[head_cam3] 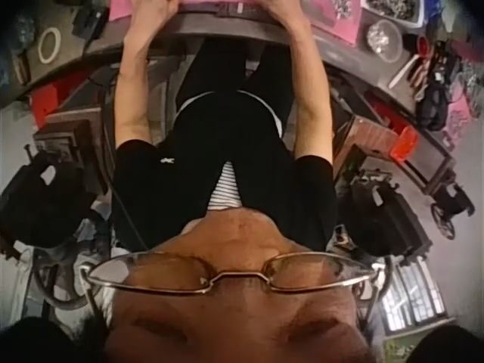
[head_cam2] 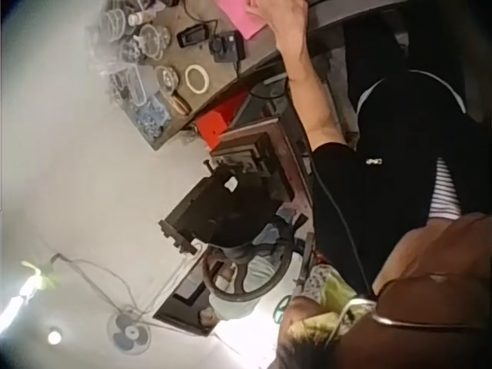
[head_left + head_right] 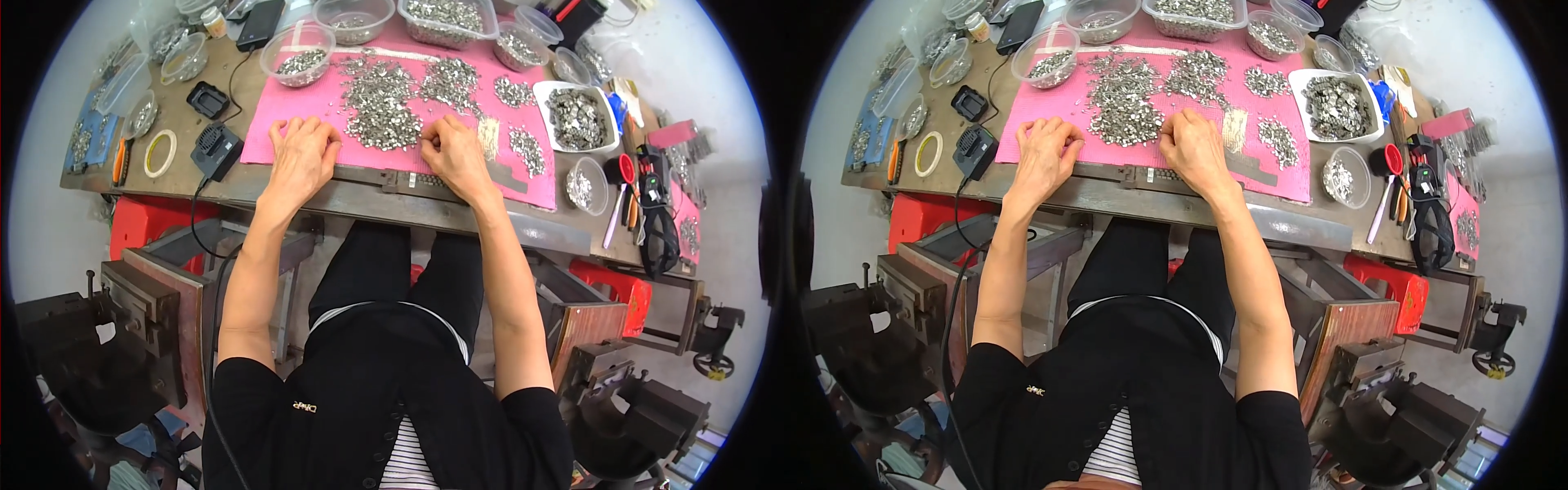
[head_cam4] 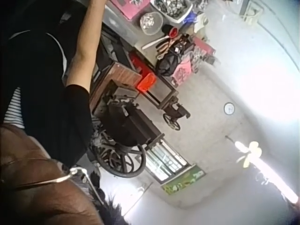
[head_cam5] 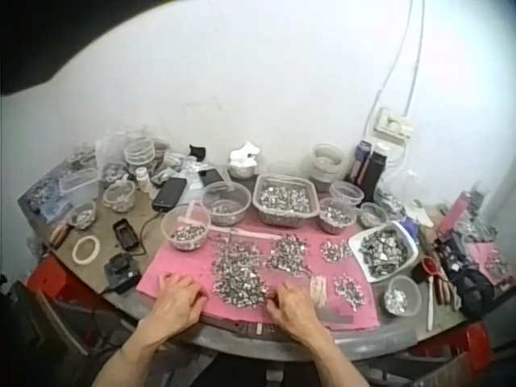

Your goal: Sorting and inserting small metal components into a metal fixture at a workbench.

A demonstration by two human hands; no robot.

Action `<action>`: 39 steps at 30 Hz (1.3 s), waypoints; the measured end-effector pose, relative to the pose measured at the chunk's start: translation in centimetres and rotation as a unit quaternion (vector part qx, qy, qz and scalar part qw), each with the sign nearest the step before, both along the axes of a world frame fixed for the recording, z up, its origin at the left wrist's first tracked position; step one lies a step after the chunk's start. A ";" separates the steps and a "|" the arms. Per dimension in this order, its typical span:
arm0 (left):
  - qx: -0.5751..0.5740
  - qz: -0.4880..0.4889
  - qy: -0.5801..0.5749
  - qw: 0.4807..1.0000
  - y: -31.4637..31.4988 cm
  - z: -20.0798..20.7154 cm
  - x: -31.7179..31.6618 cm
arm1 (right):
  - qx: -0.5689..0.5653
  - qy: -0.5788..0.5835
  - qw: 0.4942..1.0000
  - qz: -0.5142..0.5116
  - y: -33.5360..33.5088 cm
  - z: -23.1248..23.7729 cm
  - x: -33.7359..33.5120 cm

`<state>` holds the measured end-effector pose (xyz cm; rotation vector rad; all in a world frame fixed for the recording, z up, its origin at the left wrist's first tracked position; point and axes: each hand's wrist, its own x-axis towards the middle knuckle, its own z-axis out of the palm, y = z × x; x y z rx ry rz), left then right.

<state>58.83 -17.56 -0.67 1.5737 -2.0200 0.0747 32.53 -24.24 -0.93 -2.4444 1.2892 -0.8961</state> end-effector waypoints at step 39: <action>-0.075 0.092 0.111 0.987 0.8 -0.5 -1.2 | -0.003 -0.005 1.000 0.011 -1.2 -0.5 0.4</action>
